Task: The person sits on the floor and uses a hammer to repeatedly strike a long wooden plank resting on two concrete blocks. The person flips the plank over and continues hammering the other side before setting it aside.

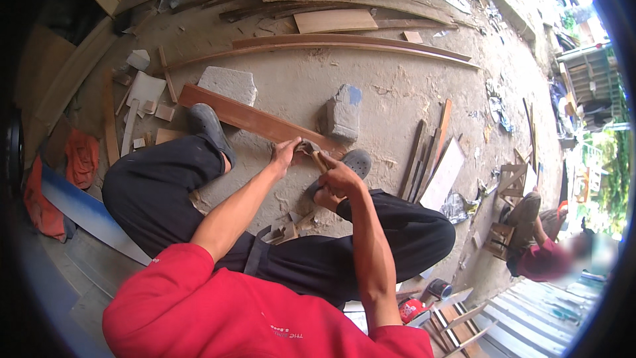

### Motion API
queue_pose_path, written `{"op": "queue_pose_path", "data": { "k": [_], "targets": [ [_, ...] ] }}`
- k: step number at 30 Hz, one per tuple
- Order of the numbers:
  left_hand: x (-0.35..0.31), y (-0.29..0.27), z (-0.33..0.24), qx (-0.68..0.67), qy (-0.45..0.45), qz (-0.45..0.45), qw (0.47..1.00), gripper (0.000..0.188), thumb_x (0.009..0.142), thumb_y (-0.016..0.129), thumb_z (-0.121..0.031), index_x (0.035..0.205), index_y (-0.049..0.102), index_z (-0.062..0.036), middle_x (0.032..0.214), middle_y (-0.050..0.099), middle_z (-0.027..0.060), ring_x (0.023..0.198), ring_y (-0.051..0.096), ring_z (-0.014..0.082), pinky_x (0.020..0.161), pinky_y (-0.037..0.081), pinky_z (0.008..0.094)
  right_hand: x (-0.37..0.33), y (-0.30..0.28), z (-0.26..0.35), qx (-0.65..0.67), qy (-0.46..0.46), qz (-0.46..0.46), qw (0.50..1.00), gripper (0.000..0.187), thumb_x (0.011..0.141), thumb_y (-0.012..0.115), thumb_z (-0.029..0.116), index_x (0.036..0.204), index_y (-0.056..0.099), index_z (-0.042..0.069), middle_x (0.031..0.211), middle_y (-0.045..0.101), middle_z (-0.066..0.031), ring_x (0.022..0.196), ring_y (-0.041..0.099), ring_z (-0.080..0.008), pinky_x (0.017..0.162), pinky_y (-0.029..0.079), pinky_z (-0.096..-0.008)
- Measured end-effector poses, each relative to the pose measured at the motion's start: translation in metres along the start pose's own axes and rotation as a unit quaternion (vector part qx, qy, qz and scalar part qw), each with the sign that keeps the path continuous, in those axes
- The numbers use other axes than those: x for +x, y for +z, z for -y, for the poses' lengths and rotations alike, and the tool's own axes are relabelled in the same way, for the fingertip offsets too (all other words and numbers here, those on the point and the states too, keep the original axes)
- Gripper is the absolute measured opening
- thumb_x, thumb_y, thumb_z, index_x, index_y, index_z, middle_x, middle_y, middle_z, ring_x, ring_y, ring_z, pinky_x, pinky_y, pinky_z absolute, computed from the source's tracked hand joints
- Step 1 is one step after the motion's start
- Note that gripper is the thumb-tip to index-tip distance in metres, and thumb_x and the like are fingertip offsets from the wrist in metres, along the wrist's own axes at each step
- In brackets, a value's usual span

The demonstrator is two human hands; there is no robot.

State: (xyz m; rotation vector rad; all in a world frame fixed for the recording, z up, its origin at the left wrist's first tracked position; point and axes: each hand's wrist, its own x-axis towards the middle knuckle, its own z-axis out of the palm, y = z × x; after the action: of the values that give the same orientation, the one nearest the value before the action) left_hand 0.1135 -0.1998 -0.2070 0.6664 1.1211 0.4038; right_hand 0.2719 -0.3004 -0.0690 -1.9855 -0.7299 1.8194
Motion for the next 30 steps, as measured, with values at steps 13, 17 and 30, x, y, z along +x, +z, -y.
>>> {"op": "queue_pose_path", "data": {
  "k": [13,17,30],
  "targets": [
    [-0.017,-0.047,0.013,-0.009,-0.075,-0.118,0.99,0.015,0.096,0.057,-0.025,0.099,0.059,-0.0097,0.083,0.064,0.0003,0.065,0.059,0.0116,0.056,0.051,0.0286,0.054,0.061,-0.033,-0.084,0.0,-0.097,0.992,0.056,0.074,0.062,0.002,0.127,0.047,0.009,0.058,0.052,-0.0073,0.044,0.051,-0.0199,0.039,0.035,-0.0368],
    [0.013,-0.071,-0.013,0.013,-0.024,-0.151,0.988,0.024,0.097,0.055,-0.024,0.081,0.06,-0.0069,0.067,0.061,0.0013,0.053,0.056,0.0112,0.044,0.046,0.0282,0.041,0.066,-0.007,-0.022,0.009,-0.07,0.997,0.052,0.077,0.063,0.0,0.126,0.047,0.007,0.052,0.044,-0.0004,0.041,0.042,-0.0123,0.037,0.029,-0.0337],
    [0.103,-0.146,-0.135,0.007,-0.056,-0.207,0.977,0.037,0.091,0.063,-0.045,0.099,0.059,-0.0093,0.08,0.056,0.0031,0.072,0.056,0.017,0.066,0.052,0.0394,0.06,0.059,-0.014,0.089,0.029,-0.043,0.995,0.034,0.093,0.054,0.019,0.126,0.047,0.019,0.062,0.038,-0.0007,0.043,0.037,-0.0171,0.04,0.023,-0.0391]
  ]
}}
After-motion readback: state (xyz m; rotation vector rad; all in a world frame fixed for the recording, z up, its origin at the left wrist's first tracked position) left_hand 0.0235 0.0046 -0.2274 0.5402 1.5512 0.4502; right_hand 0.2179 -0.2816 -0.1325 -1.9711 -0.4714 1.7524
